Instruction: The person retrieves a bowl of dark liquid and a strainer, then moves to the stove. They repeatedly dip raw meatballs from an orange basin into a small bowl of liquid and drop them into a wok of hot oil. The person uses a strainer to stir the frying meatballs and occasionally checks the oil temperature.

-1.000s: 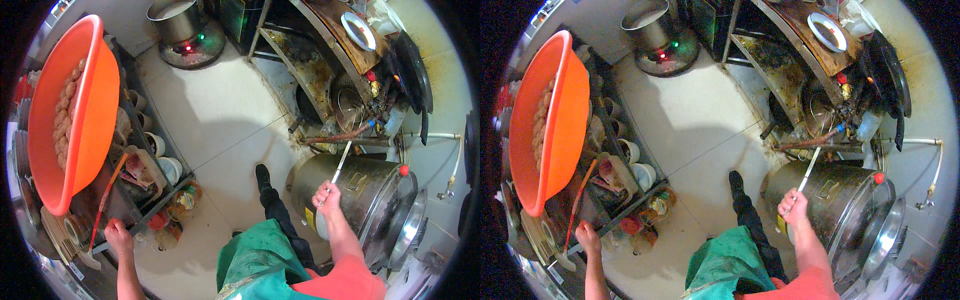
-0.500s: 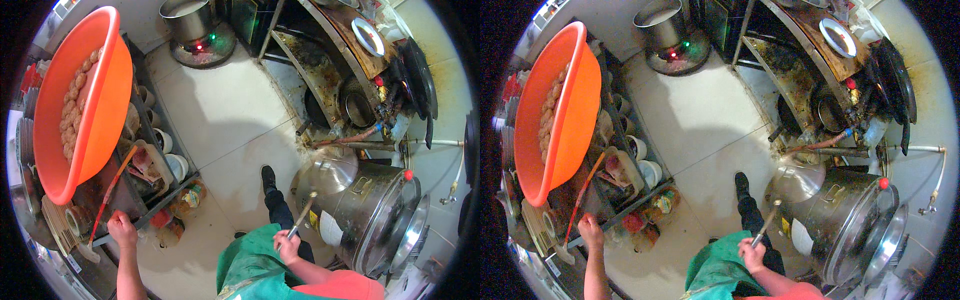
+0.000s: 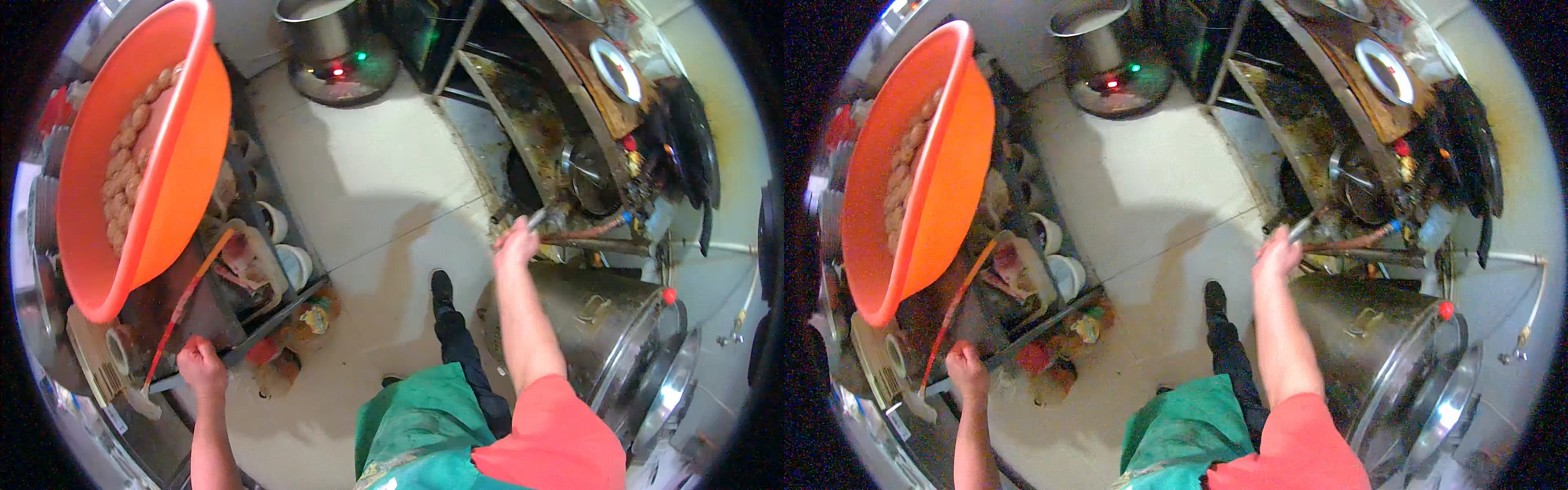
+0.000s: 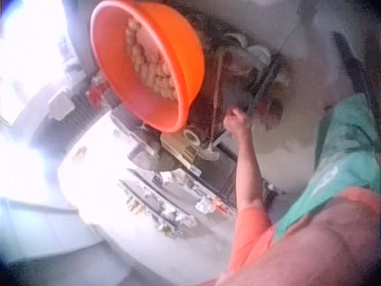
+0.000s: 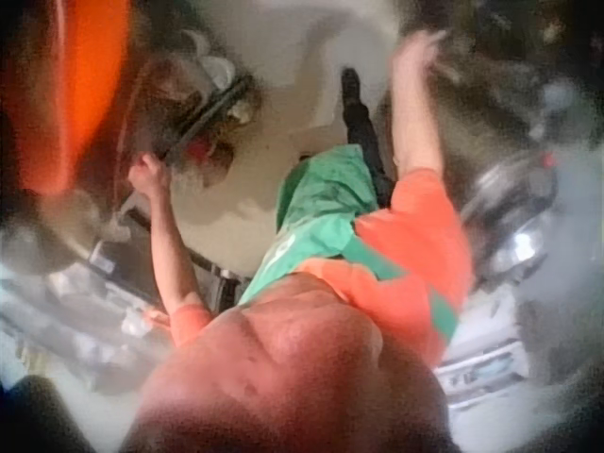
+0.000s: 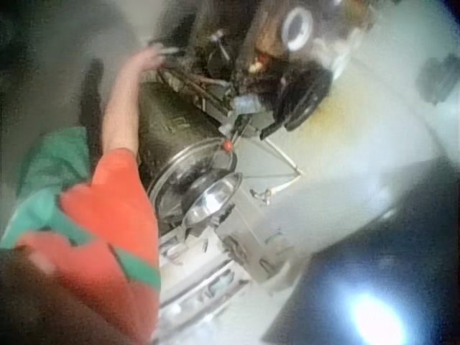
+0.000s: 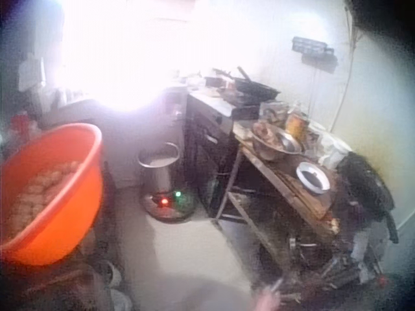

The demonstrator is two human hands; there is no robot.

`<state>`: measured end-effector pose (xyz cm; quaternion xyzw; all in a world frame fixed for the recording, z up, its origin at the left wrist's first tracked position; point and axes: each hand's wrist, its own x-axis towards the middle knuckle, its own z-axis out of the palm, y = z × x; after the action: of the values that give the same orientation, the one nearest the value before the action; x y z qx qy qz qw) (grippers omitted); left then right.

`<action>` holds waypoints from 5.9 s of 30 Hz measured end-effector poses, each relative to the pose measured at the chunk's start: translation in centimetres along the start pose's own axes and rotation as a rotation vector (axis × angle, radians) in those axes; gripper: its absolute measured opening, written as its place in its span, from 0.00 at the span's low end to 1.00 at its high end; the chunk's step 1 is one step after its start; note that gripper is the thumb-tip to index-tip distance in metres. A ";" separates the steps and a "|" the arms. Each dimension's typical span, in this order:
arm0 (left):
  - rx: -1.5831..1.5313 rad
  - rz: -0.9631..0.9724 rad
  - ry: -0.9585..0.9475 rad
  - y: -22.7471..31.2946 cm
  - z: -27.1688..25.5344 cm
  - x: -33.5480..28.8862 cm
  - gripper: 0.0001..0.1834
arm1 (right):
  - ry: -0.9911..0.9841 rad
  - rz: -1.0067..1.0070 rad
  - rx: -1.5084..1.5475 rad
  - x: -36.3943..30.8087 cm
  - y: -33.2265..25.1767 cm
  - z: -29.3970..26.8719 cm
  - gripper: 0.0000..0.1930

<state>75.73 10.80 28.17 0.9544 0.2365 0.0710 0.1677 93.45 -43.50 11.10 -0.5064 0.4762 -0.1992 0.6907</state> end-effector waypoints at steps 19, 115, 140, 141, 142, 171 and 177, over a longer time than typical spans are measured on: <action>0.189 -0.104 0.001 0.9 -0.3 -0.1 0.15 | -0.963 -0.063 -1.068 -8.5 10.4 -12.0 0.12; 0.024 0.270 -0.477 13.4 1.2 37.7 0.31 | -0.810 -0.041 -1.444 -0.4 -27.2 4.9 0.17; -0.595 -0.808 -0.327 7.9 4.8 42.4 0.22 | -0.670 -0.164 -1.352 -1.1 -27.7 3.3 0.18; -0.303 -0.605 -0.297 7.9 5.5 42.7 0.21 | -0.703 -0.182 -1.329 -1.4 -28.0 3.8 0.18; -0.032 -0.377 -0.242 7.6 6.3 43.1 0.20 | -0.709 -0.158 -1.334 -1.8 -28.2 4.9 0.18; -1.426 -0.322 -0.397 32.3 -18.0 51.9 0.14 | 0.007 -0.285 -1.577 17.6 -41.1 21.0 0.28; -1.521 -0.400 -0.722 48.1 -11.5 42.6 0.10 | -0.262 -0.523 -1.498 19.5 -39.4 18.2 0.12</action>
<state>131.28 -5.71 58.30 0.4876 0.2204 -0.1284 0.8350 126.37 -65.07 37.86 -0.9496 0.2643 0.0789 0.1486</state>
